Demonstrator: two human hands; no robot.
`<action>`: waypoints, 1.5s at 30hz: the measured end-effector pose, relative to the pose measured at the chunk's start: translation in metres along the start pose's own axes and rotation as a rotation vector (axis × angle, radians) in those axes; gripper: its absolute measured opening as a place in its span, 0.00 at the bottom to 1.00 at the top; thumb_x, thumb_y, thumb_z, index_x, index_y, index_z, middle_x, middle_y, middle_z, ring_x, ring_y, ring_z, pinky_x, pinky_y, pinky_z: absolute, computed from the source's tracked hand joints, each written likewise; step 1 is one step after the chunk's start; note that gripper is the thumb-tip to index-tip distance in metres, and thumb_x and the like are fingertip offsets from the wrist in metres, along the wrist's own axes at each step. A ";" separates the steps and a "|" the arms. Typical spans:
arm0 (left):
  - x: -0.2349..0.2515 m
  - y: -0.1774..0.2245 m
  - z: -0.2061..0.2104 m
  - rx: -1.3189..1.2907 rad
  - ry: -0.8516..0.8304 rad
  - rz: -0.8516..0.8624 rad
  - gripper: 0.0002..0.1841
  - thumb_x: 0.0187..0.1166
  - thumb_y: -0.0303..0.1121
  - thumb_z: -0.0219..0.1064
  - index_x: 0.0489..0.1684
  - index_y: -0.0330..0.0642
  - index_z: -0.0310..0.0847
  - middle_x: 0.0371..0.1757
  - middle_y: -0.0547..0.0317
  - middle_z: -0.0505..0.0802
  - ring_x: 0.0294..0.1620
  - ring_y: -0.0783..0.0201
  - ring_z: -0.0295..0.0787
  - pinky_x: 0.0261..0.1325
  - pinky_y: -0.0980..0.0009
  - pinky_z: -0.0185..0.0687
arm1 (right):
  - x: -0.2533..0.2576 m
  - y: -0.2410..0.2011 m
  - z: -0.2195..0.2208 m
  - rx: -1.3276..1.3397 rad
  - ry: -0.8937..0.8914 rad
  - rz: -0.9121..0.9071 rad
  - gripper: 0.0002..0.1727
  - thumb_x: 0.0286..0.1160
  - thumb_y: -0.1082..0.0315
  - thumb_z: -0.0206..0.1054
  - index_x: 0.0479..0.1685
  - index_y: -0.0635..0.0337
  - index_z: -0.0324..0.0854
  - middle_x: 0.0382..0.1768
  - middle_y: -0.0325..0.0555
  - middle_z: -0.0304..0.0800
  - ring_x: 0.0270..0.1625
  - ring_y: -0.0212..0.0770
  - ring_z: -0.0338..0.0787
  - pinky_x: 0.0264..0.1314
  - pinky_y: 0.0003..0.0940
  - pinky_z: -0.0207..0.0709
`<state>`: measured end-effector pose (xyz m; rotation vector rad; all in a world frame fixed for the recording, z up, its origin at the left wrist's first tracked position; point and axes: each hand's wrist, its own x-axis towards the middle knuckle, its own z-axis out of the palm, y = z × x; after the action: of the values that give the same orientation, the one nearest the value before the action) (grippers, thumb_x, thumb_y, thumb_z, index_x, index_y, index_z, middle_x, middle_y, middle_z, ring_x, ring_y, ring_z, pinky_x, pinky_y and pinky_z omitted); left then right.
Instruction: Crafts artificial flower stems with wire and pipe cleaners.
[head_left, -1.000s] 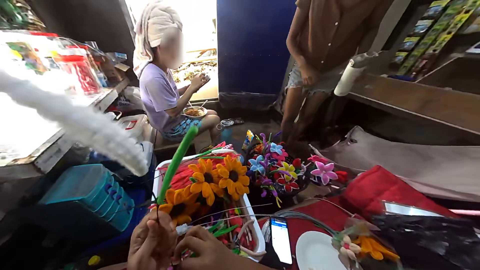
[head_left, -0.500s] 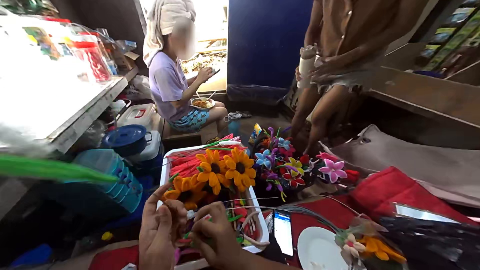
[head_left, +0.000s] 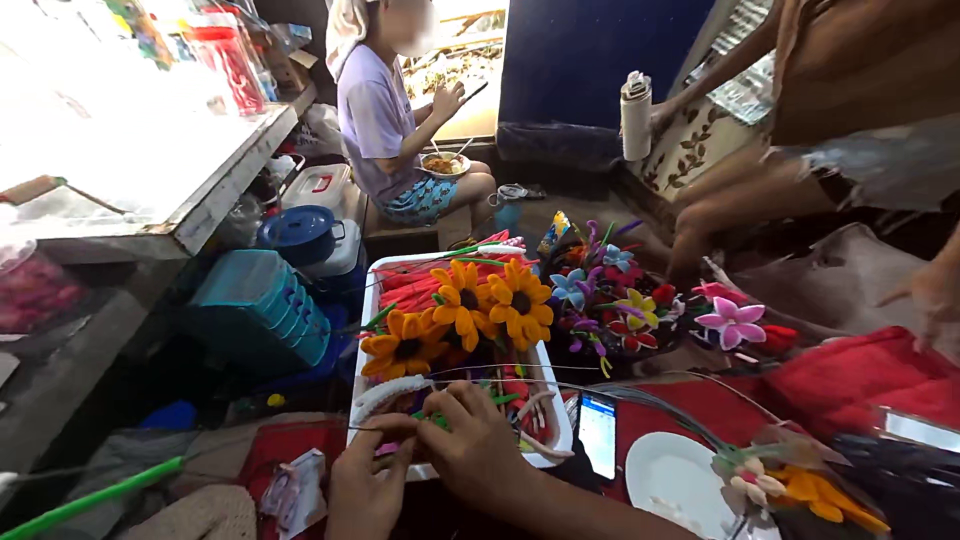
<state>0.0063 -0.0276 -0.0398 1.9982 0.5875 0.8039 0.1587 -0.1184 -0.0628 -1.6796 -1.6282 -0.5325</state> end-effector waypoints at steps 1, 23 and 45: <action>-0.004 -0.003 0.001 -0.021 0.003 -0.020 0.11 0.73 0.21 0.72 0.51 0.32 0.87 0.52 0.57 0.94 0.51 0.72 0.94 0.50 0.72 0.95 | -0.002 -0.001 0.002 0.001 -0.011 -0.020 0.06 0.77 0.61 0.68 0.37 0.44 0.91 0.47 0.38 0.91 0.55 0.45 0.88 0.51 0.40 0.84; -0.015 -0.019 -0.009 0.068 -0.166 0.067 0.19 0.79 0.28 0.70 0.66 0.27 0.82 0.61 0.49 0.92 0.59 0.67 0.93 0.62 0.69 0.90 | -0.011 0.005 0.004 0.167 -0.032 -0.055 0.07 0.80 0.64 0.66 0.41 0.49 0.90 0.48 0.39 0.92 0.56 0.44 0.88 0.59 0.37 0.83; 0.012 -0.002 0.009 0.908 -0.219 0.633 0.14 0.67 0.23 0.65 0.40 0.49 0.97 0.38 0.62 0.99 0.24 0.59 0.93 0.24 0.61 0.83 | -0.001 0.041 -0.038 0.082 -0.370 -0.183 0.08 0.79 0.65 0.65 0.34 0.54 0.89 0.41 0.44 0.91 0.53 0.51 0.89 0.46 0.45 0.85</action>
<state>0.0208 -0.0241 -0.0416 3.1530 0.1704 0.7127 0.2059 -0.1444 -0.0474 -1.6468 -2.0536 -0.2444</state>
